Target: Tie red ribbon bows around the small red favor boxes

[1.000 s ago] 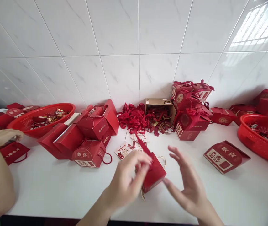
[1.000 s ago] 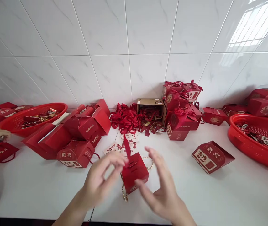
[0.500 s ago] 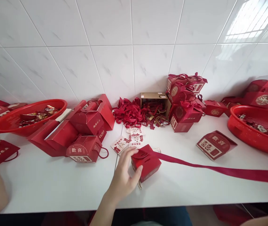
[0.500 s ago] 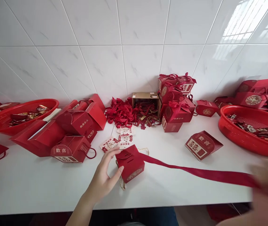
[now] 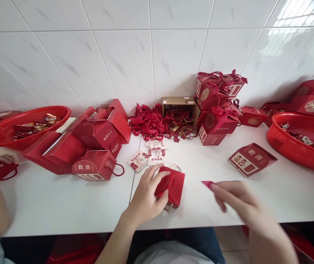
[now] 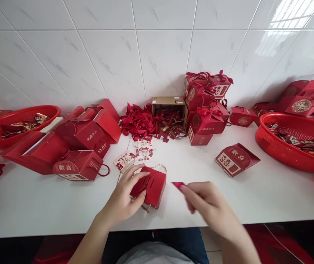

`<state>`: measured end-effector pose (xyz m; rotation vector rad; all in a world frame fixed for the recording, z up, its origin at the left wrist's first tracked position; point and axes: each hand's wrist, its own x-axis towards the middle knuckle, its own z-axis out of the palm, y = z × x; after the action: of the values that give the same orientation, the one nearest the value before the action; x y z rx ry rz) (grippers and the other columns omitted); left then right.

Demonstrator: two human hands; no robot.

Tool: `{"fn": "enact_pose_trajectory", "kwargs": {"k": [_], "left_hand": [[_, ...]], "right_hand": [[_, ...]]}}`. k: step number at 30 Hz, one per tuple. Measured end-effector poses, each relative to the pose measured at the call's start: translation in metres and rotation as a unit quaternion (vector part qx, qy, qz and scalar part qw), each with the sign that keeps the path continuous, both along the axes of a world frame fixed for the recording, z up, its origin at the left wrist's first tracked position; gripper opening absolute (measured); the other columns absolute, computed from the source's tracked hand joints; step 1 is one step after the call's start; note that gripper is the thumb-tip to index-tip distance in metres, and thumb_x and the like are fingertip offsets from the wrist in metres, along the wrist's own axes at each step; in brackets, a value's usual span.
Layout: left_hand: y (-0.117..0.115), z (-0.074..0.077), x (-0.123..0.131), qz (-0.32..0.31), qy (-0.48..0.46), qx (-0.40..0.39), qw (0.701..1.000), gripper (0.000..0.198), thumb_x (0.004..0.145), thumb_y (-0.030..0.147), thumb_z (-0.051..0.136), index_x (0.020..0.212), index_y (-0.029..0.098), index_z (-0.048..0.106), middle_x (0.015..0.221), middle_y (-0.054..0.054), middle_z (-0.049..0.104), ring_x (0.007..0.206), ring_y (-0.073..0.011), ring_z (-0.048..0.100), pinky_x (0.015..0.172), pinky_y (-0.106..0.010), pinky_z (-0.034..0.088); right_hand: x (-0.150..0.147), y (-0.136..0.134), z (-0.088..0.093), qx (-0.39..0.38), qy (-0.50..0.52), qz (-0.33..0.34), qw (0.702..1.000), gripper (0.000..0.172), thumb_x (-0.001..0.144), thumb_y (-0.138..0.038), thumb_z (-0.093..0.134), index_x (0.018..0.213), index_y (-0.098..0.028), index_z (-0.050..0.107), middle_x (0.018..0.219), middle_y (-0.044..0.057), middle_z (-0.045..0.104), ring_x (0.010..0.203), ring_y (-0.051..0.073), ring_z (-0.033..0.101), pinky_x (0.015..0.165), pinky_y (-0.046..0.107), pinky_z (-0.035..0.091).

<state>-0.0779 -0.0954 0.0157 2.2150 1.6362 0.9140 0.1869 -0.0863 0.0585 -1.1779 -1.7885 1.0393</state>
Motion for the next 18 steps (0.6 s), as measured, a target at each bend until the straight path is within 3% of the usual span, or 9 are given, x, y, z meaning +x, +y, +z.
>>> {"fn": "enact_pose_trajectory", "kwargs": {"k": [2,5,9,18], "left_hand": [[0.005,0.001,0.002,-0.007,0.001,-0.008,1.0,0.036,0.089,0.015,0.051,0.124,0.022,0.054,0.14,-0.012,0.047,0.133,-0.0292,0.043,0.109,-0.051,0.041],[0.011,0.0,0.005,-0.011,-0.008,-0.022,1.0,0.028,0.092,0.016,0.047,0.118,0.023,0.057,0.137,-0.011,0.049,0.132,-0.0272,0.043,0.109,-0.049,0.041],[0.012,0.0,0.007,-0.017,-0.027,-0.029,0.999,0.019,0.094,0.018,0.046,0.107,0.023,0.06,0.135,-0.01,0.05,0.131,-0.0259,0.043,0.109,-0.047,0.041],[0.012,0.001,0.01,-0.037,-0.077,-0.024,0.996,0.021,0.093,0.012,0.045,0.102,0.023,0.06,0.132,-0.007,0.052,0.13,-0.0234,0.043,0.109,-0.043,0.04]], "right_hand": [[-0.028,0.025,-0.008,-0.108,-0.028,0.097,0.989,0.054,0.091,-0.052,0.051,0.047,-0.021,0.047,0.044,-0.001,0.046,0.044,0.013,0.043,0.047,0.027,0.037],[-0.054,0.043,-0.023,-0.179,-0.013,0.143,0.973,0.055,0.092,-0.054,0.046,0.048,-0.02,0.044,0.046,-0.003,0.044,0.046,0.01,0.037,0.05,0.025,0.034],[-0.058,0.042,-0.033,-0.201,0.002,0.158,0.967,0.053,0.092,-0.05,0.047,0.049,-0.019,0.044,0.048,-0.004,0.043,0.048,0.009,0.035,0.053,0.024,0.032],[-0.068,0.044,-0.036,-0.204,-0.002,0.148,0.968,0.049,0.092,-0.043,0.047,0.049,-0.019,0.045,0.047,-0.003,0.044,0.048,0.009,0.036,0.051,0.024,0.031]]}}
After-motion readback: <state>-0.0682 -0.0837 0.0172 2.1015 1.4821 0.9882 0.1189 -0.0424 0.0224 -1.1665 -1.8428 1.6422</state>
